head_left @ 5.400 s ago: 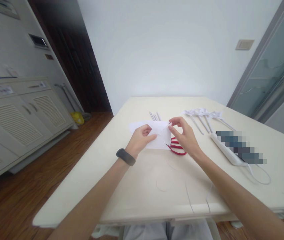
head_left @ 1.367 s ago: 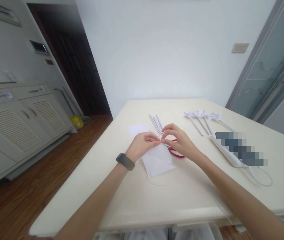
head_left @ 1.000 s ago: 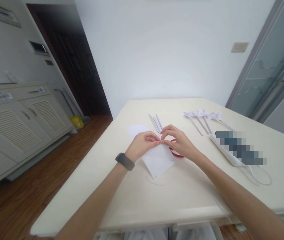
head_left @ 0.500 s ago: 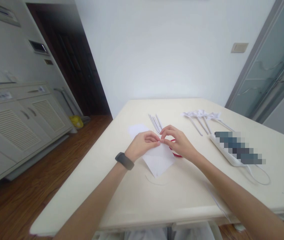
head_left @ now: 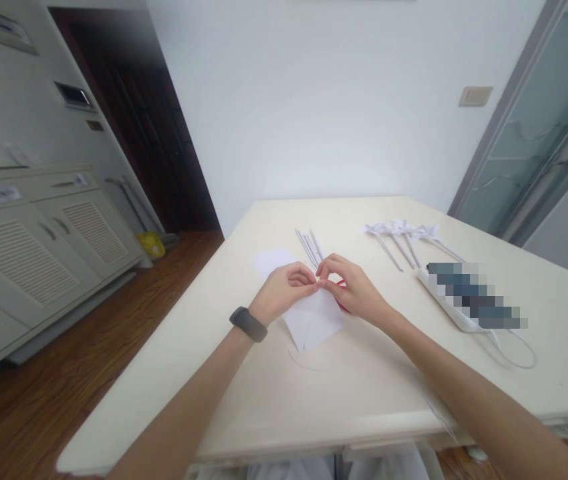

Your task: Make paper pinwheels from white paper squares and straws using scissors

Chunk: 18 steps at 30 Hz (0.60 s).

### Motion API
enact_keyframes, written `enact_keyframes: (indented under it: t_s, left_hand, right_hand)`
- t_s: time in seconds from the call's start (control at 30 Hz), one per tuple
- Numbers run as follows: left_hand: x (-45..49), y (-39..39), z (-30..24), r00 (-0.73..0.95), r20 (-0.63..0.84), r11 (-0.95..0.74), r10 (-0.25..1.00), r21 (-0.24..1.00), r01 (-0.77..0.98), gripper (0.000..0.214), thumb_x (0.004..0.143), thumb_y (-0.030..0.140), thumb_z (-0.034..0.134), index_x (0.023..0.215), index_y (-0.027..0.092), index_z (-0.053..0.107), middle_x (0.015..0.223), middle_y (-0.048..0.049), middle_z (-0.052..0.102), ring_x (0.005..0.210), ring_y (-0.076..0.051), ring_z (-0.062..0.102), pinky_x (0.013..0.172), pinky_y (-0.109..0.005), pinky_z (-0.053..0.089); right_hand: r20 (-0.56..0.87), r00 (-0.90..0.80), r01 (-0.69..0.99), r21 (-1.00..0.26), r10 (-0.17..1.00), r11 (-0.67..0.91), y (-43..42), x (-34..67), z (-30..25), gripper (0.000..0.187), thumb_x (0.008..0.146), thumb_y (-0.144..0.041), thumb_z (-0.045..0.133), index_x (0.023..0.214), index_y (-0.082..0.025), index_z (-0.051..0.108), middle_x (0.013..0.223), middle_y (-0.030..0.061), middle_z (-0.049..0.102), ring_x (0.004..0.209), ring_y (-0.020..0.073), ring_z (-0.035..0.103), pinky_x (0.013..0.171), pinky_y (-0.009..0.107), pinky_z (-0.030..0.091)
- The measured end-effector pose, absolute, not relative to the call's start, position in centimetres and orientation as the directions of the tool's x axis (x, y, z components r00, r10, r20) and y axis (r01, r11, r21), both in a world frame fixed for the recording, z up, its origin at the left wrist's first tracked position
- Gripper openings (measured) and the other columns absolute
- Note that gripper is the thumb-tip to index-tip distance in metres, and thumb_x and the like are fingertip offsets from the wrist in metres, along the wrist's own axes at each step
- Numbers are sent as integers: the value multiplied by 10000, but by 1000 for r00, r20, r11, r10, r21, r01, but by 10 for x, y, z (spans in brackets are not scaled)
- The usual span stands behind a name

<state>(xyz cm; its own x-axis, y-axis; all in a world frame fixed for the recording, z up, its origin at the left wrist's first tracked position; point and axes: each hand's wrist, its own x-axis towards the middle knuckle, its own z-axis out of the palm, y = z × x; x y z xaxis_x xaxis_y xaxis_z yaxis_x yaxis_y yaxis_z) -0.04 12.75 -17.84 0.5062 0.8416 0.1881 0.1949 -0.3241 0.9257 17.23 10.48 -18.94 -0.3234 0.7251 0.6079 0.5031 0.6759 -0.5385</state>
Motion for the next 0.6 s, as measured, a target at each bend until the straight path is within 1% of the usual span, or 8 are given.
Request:
enact_keyframes:
  t_s: [0.17,0.3,0.43,0.6]
  left_hand:
    - [-1,126,-177,488,212,-339,847,922,188,135,705,259,626,728,157,540,713,-8,591,679,-131,581,632,-238,439]
    - [-3,127,-174,487,223,-343,845,923,174,113,713,238,615,742,152,547,735,-10,585,704,-127,577,660,-235,438]
    - [-3,127,-175,499,220,-340,838,926,164,110,720,231,613,758,148,551,740,-12,584,708,-123,574,669,-237,439]
    - [-2,127,-177,520,214,-336,827,929,152,151,724,275,622,777,147,561,754,-23,602,729,-138,585,683,-251,447]
  right_hand:
    - [604,-319,508,-541,730,670,104,171,-189,81,841,-165,492,784,-195,540,847,30,571,829,166,526,750,303,411]
    - [601,-312,512,-546,735,663,102,171,-186,91,848,-175,486,818,-198,568,860,28,575,836,159,531,758,300,407]
    - [601,-304,517,-547,739,658,103,171,-185,65,826,-162,512,814,-192,569,860,31,572,837,162,530,759,301,406]
    - [599,-296,521,-551,744,652,101,171,-186,69,819,-149,510,796,-186,563,837,30,565,816,162,527,752,300,405]
